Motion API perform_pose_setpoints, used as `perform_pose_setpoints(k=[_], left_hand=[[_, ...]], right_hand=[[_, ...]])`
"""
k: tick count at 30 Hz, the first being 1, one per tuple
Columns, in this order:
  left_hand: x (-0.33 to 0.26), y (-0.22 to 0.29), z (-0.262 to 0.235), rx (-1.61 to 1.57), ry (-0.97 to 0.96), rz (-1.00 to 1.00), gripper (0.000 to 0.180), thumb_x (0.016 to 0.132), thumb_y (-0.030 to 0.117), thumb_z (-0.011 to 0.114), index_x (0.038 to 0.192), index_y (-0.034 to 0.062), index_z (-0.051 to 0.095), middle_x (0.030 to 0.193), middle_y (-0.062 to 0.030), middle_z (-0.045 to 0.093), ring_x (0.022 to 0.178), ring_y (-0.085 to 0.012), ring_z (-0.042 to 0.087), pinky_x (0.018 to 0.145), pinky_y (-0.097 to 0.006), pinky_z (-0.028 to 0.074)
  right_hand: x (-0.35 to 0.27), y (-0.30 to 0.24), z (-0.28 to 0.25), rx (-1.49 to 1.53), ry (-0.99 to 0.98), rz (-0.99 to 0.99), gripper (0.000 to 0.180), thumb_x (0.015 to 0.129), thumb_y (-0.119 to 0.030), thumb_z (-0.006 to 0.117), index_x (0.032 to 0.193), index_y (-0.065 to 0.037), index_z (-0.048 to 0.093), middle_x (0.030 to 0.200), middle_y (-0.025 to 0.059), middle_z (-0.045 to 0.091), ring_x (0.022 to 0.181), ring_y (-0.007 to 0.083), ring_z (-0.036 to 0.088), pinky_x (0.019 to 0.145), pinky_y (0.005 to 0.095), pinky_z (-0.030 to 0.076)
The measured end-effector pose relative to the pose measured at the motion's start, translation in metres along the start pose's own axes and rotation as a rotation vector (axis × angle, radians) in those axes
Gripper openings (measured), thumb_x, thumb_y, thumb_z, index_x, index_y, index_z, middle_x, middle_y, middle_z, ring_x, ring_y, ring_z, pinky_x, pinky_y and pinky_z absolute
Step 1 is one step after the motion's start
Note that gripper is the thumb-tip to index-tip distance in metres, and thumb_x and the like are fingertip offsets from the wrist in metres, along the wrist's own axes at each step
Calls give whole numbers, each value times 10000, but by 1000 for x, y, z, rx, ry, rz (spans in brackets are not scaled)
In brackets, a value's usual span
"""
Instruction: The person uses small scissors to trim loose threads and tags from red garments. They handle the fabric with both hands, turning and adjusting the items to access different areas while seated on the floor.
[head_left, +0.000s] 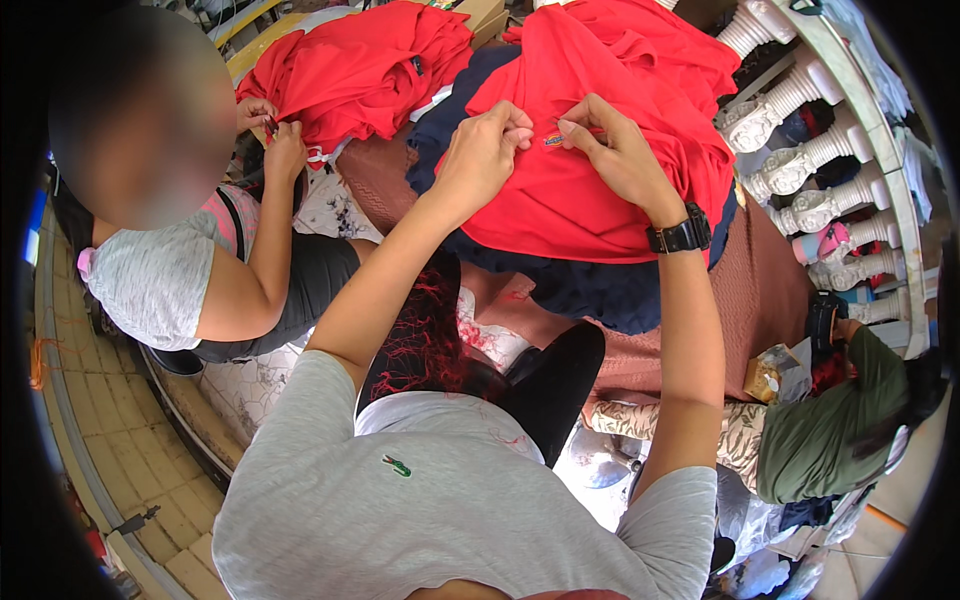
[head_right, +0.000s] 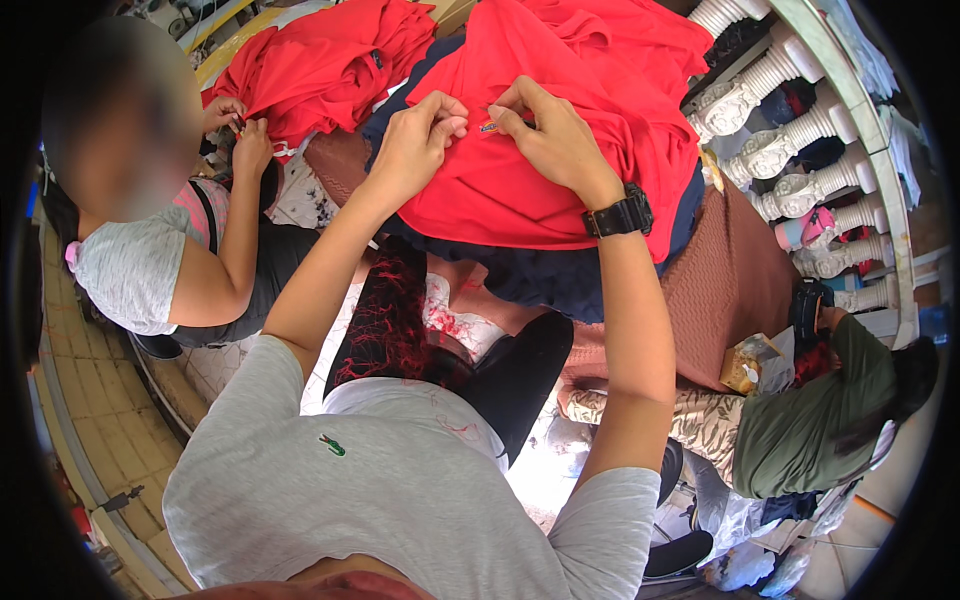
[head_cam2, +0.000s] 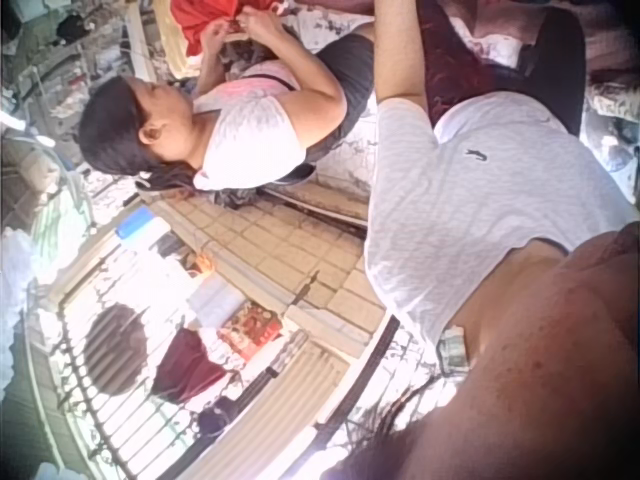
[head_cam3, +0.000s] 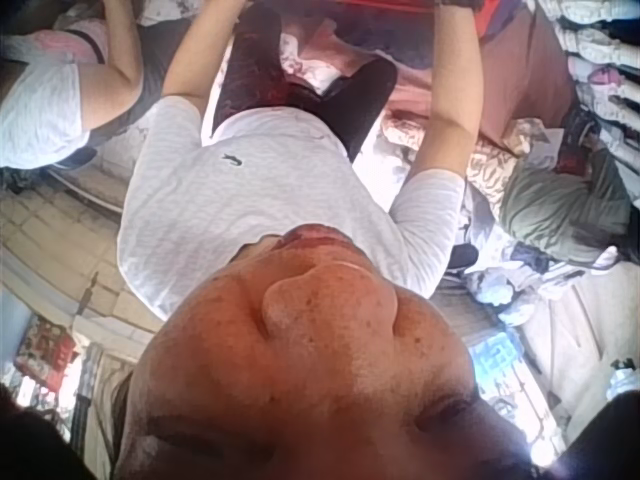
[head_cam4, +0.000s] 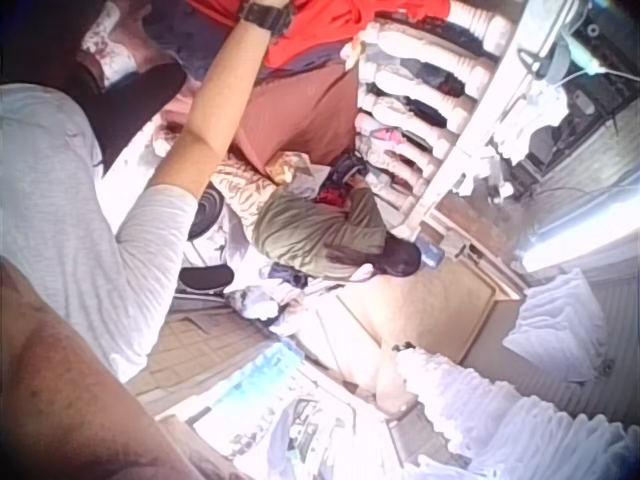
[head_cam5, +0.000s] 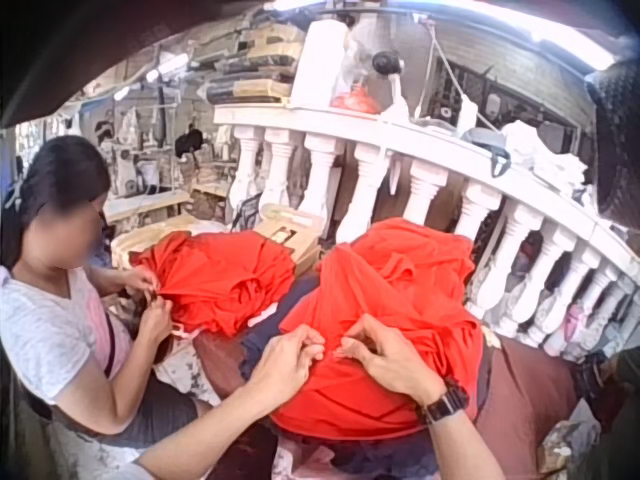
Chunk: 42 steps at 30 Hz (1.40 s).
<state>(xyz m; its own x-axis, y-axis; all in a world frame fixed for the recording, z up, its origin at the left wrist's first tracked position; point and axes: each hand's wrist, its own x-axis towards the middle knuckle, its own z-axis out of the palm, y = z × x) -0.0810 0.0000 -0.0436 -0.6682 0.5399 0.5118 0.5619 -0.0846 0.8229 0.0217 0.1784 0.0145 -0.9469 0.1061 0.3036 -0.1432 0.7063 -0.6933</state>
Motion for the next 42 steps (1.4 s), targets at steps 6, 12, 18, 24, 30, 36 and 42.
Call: perform_pose_setpoints(k=[6,12,18,24,30,36,42], left_hand=[[1,-7,-2,193,-25,164,84,982,37,576,950,-38,599,858,-141,665,731,-219,640,694,-331,501],[2,3,-1,148,-56,29,118,1006,53,534,946,-27,597,856,-123,675,725,-201,630,706,-318,510],[3,1,-2,54,-67,-34,147,1028,76,526,962,-28,607,859,-100,697,729,-166,630,720,-309,521],[4,3,-2,60,-68,-59,141,1020,77,542,974,-34,616,866,-106,704,735,-169,639,703,-315,522],[-4,-6,-24,-217,177,-21,170,1066,101,502,967,6,601,862,-55,661,744,-114,620,689,-268,513],[-16,3,-44,310,176,154,32,992,28,587,1005,-1,592,938,-78,597,794,-136,621,731,-271,516],[-14,13,-17,206,-9,170,113,917,43,676,1006,-9,629,992,-162,572,829,-306,623,742,-376,512]], right_hand=[[-5,-7,-2,-107,-26,-12,213,977,-246,629,1020,-37,620,946,92,726,925,269,681,804,374,494],[-10,-15,2,-295,-10,-92,183,958,-261,651,1000,-86,619,899,92,711,863,307,679,735,408,506],[-14,-25,9,-444,89,-240,137,930,-227,664,966,-103,618,843,71,705,773,319,677,626,431,494],[-11,-33,13,-536,61,-246,100,920,-197,656,953,-111,617,785,76,694,704,332,664,578,448,477],[-23,-41,2,-382,183,-135,174,922,-233,685,982,-82,624,837,115,714,768,323,691,637,411,504],[-38,-38,-12,-152,156,-26,231,936,-227,698,1002,-23,611,879,115,725,817,274,688,731,343,508],[-18,-34,2,-24,135,-77,228,955,-233,668,996,-17,606,938,112,735,881,268,701,760,356,513]])
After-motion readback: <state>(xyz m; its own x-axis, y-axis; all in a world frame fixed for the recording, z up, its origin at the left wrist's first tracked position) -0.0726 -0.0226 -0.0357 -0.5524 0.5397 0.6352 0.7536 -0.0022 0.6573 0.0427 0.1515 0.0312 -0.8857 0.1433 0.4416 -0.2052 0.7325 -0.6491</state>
